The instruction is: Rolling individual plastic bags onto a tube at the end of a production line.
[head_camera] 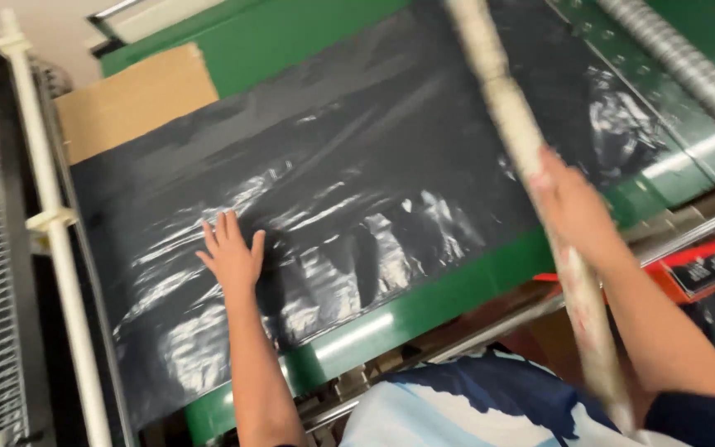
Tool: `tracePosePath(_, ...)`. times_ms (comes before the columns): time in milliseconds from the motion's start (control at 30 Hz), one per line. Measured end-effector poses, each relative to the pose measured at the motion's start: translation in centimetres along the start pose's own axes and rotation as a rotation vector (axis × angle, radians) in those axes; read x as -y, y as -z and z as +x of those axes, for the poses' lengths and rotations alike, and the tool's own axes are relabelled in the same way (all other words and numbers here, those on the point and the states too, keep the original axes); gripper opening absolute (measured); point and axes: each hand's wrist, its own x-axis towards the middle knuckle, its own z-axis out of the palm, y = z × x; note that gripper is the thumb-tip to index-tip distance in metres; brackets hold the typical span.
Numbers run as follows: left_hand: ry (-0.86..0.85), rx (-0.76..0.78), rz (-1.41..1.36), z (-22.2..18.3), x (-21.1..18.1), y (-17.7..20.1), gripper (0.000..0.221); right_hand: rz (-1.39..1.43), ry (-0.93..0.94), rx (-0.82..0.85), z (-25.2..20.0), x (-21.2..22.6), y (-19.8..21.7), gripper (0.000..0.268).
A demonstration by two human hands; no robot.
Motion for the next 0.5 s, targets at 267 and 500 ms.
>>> tracePosePath(267,-0.264,-0.845,-0.095,-3.5,6.0,13.9,0.027,0.458,0.285,0.730,-9.4,16.5,-2.3,0.052)
tracePosePath(500,-0.099,-0.816,-0.206,-4.4,5.9,9.7,0.023,0.403,0.614,0.849,-9.3,16.7,-8.3,0.054)
